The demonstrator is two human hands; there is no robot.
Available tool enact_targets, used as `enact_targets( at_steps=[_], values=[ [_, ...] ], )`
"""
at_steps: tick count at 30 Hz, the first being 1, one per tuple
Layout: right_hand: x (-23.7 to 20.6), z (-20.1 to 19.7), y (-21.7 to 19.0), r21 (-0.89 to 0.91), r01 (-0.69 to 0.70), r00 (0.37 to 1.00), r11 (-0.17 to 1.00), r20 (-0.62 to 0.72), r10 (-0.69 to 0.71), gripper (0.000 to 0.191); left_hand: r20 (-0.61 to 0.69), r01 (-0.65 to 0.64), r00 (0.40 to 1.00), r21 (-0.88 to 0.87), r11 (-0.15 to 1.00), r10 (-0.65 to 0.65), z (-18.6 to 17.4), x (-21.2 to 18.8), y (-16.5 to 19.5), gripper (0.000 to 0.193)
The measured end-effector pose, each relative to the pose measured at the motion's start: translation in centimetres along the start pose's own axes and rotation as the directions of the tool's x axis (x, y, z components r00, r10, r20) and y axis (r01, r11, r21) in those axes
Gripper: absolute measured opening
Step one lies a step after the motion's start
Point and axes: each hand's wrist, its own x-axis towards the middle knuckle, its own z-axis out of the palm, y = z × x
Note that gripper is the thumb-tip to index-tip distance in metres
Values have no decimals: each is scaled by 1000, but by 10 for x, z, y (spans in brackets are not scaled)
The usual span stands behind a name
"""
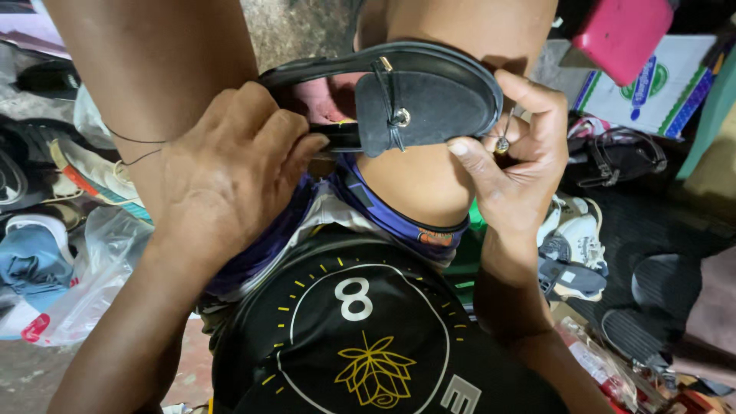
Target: The person sits on the floor holding a black shoe on their lap and hand-stitches the upper to the sole using a needle and thread, repeatedly passing the needle through the shoe edge and pulling the thread tight.
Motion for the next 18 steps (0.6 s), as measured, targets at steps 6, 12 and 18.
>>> enact_targets(
  at_steps=[6, 12, 18],
  values=[
    [3, 0, -17, -43, -205, 979, 978, -25, 204, 70, 31, 91, 996, -95, 991, -89, 2, 6, 3, 35],
    [-5, -33, -49, -546, -278, 909, 791, 118, 401, 105, 9, 157, 988, -35, 987, -156, 13, 18, 20, 46],
    [-17, -49, -32, -395, -24, 985, 918, 147, 90, 98, -8, 199, 980, -110, 974, -201, 17, 16, 26, 53]
  ],
)
